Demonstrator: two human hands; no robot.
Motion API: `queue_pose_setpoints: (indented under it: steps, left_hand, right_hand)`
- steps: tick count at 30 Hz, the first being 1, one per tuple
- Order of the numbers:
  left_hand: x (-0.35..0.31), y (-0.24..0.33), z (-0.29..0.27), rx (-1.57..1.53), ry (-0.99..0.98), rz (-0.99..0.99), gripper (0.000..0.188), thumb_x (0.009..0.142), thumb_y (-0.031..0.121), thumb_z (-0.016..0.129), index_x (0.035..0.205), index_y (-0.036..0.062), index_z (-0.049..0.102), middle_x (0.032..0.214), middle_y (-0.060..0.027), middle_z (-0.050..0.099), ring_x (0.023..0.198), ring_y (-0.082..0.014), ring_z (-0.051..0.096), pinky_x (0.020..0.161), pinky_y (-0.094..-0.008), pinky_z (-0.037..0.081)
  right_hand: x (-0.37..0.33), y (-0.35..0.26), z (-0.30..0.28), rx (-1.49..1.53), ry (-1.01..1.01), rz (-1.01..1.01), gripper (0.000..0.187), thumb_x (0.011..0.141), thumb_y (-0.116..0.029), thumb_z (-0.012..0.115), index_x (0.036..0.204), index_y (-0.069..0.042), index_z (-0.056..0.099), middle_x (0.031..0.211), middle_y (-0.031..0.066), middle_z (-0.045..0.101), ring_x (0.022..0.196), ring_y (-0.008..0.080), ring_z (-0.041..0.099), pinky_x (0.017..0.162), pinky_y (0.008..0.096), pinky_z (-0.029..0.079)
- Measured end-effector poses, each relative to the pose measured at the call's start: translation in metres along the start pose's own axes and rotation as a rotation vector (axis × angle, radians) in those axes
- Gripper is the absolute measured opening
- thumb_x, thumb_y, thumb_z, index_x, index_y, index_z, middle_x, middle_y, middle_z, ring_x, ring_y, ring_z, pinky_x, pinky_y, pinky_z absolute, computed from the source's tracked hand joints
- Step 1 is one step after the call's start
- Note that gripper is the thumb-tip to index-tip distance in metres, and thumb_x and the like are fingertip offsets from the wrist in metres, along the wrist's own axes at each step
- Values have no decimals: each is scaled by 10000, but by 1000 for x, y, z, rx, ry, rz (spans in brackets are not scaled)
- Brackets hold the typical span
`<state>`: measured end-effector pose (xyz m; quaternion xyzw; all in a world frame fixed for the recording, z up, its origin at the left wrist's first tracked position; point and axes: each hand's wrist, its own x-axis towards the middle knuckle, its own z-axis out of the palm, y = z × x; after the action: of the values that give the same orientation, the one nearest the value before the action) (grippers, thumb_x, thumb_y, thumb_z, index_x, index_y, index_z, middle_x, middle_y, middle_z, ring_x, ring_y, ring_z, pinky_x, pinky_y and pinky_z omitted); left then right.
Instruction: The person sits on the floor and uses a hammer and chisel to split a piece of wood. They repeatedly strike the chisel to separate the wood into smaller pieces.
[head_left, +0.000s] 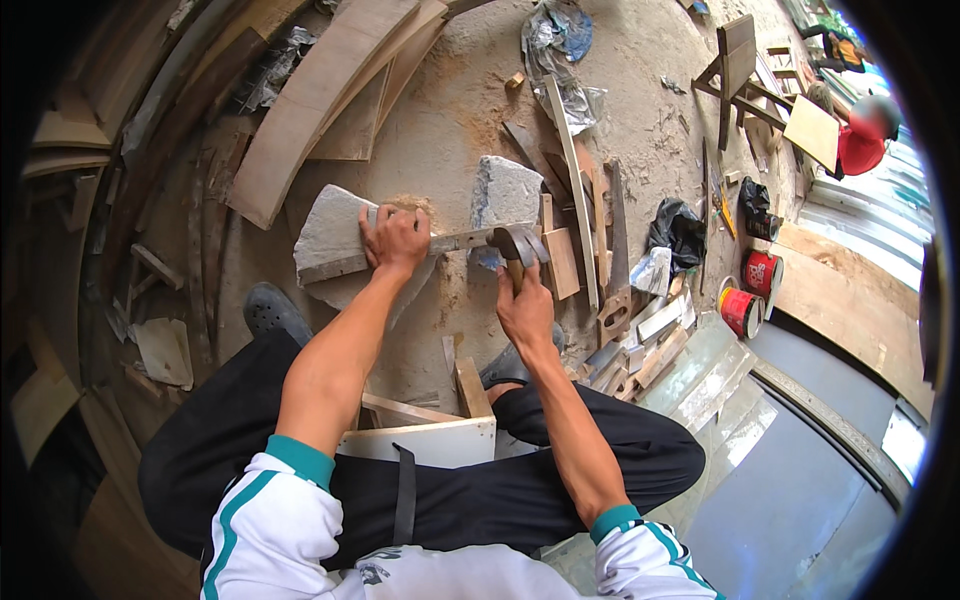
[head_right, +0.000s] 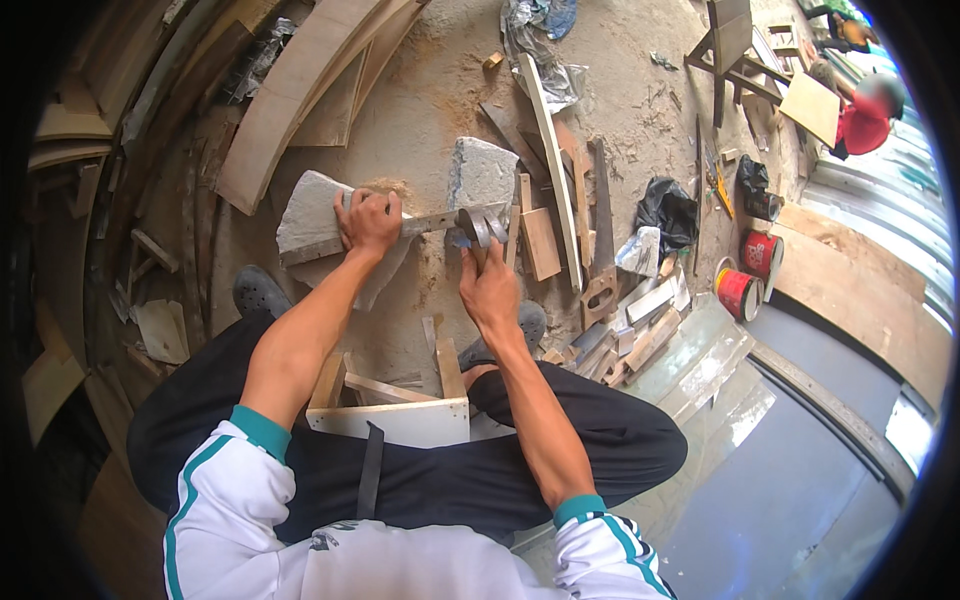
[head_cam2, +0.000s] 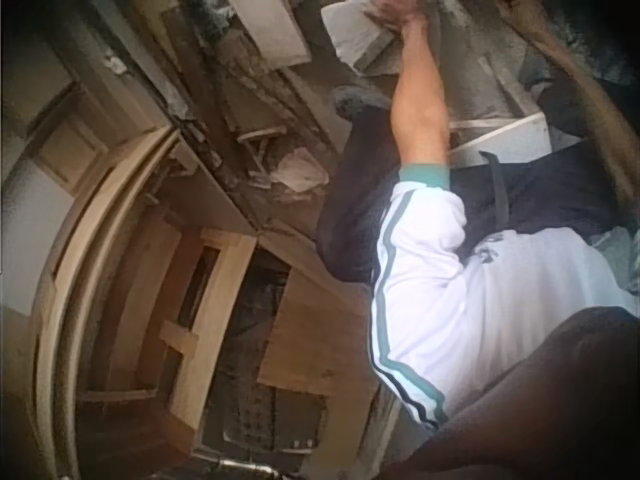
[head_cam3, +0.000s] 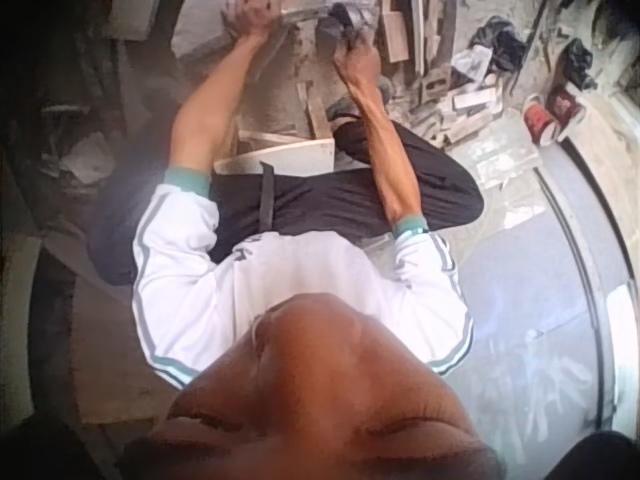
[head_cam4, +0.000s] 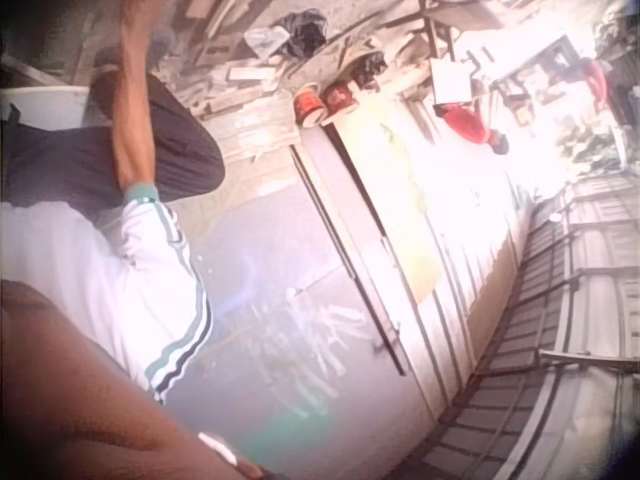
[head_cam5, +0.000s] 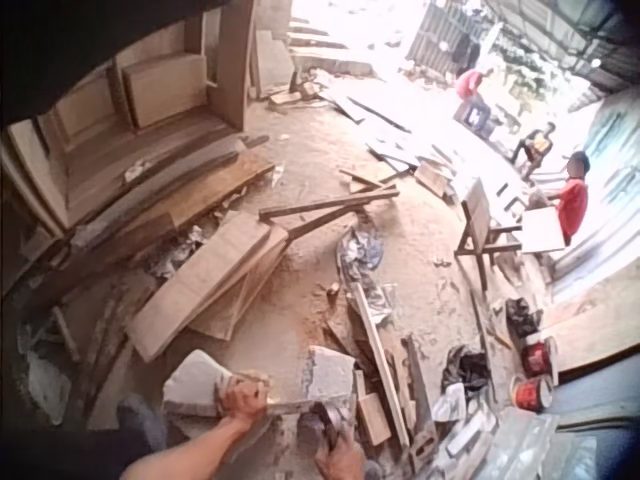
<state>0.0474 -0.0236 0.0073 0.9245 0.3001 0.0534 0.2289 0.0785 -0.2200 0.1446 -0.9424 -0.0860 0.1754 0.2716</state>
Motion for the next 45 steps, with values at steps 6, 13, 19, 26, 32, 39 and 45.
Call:
queue_pose_setpoints:
  steps: [6,13,19,26,32,39,45]
  left_hand:
    - [0,5,-2,-4,-18,-1,407,925,316,514,770,26,754,856,-106,744,1049,-260,597,1140,-506,200]
    - [0,3,-3,-18,0,2,406,922,317,514,758,34,754,854,-104,745,1039,-262,600,1143,-507,187]
    - [0,3,-1,-13,-7,2,401,919,314,515,749,41,755,846,-109,743,1043,-267,600,1141,-514,184]
    - [0,5,-4,-21,-2,-3,390,916,310,522,752,46,759,843,-110,743,1046,-271,599,1139,-514,190]
    - [2,4,-4,1,-16,-3,378,914,311,529,757,58,763,844,-99,742,1054,-268,594,1138,-512,195]
    - [0,3,-4,14,-27,-12,396,925,317,520,768,46,761,845,-92,742,1052,-263,591,1137,-513,197]
    - [-3,6,-5,13,45,6,365,913,314,562,747,55,758,810,-91,735,1020,-256,611,1128,-513,218]
  right_hand:
    - [-8,11,22,-5,1,-233,362,951,-241,615,1227,-16,548,777,279,663,740,480,650,615,512,504]
    - [-20,4,16,-69,-94,-72,356,940,-260,603,1230,-60,557,913,275,674,803,481,646,667,542,516]
    - [-24,6,31,-6,-3,-367,423,872,-171,644,1263,-85,507,983,206,666,771,432,665,612,502,529]
    - [-41,6,24,-157,-136,-104,465,854,-152,622,1284,-79,457,1031,215,669,817,456,653,683,529,515]
    - [-46,17,17,-108,-131,-63,447,848,-151,660,1256,-86,489,1016,206,681,812,423,674,647,497,534]
    - [-28,5,25,22,-45,-343,382,846,-169,668,1195,-97,531,906,236,675,776,479,639,640,528,512]
    - [-23,17,29,-102,-195,-117,461,867,-205,657,1268,-83,465,981,237,683,819,459,665,674,542,516]
